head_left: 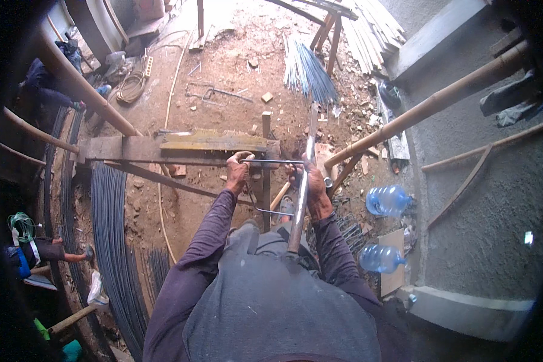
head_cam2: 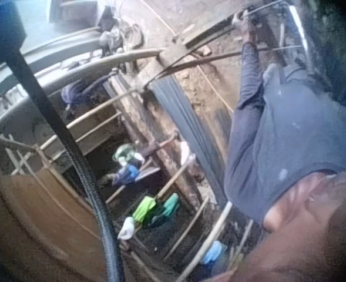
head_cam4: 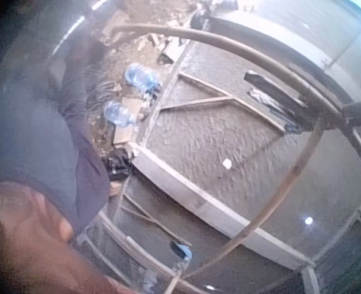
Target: The person uses a manual rebar bender to bend steel rods into rectangular shapes. They repeatedly insert a rod, rotate the lever to bend it, and remove the finished piece.
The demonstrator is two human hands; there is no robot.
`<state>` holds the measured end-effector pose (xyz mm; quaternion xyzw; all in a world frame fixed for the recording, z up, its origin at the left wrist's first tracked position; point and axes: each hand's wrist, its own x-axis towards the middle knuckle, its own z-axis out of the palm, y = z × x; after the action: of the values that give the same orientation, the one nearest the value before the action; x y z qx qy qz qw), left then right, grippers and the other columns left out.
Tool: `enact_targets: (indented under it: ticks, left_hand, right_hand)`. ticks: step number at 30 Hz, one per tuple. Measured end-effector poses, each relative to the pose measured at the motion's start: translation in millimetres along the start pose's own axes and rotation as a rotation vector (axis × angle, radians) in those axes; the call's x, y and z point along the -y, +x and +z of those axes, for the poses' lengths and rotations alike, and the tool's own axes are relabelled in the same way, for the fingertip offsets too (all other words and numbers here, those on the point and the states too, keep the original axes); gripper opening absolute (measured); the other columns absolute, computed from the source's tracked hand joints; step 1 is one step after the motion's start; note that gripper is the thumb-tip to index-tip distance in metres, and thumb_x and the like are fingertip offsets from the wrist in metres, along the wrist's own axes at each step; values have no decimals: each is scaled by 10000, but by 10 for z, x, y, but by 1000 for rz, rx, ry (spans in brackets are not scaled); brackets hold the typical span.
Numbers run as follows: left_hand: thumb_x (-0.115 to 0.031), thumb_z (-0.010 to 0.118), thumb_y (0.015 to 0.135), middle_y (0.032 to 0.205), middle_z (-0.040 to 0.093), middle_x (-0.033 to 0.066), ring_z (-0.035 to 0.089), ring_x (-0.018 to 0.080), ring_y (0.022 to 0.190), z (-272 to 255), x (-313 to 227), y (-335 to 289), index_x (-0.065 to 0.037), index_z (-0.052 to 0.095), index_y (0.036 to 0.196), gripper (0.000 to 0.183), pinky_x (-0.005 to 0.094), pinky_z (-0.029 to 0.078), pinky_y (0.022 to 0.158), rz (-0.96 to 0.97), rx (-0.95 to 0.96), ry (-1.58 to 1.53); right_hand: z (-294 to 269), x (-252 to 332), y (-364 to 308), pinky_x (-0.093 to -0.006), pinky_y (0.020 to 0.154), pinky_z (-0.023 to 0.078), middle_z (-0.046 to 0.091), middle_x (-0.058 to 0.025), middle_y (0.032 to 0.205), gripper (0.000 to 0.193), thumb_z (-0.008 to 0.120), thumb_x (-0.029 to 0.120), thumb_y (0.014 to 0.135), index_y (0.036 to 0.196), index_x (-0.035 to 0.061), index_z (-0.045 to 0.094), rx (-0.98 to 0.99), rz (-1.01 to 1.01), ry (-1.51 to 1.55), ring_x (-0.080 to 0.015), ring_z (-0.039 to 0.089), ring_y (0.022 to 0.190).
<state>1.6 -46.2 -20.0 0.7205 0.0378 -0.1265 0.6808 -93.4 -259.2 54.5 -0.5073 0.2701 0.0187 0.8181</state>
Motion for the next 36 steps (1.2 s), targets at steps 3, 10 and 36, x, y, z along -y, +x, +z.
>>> enact_targets:
  ticks: [3,10,36]
  left_hand:
    - [-240,772,877,896,695,48,619,98,739,-129,219,-293,-22,704,1025,273,259,505,657,-247,78,-129]
    - [-212,699,932,717,610,3,602,122,619,-246,896,-912,-52,623,1059,218,321,539,633,-464,155,-437]
    - [-260,603,996,888,639,15,568,113,689,-273,615,-439,-57,634,1128,244,278,489,630,-537,206,-498]
  right_hand:
    - [-124,-219,49,-250,555,514,702,-137,860,473,552,510,995,1004,39,590,89,81,165,-172,629,624]
    - [-413,-710,299,-244,517,507,695,-89,807,599,568,603,948,1023,9,578,38,240,349,-153,640,632]
    - [-574,-1156,276,-223,468,454,709,-97,765,475,686,470,929,908,-5,686,-338,125,-9,-82,575,528]
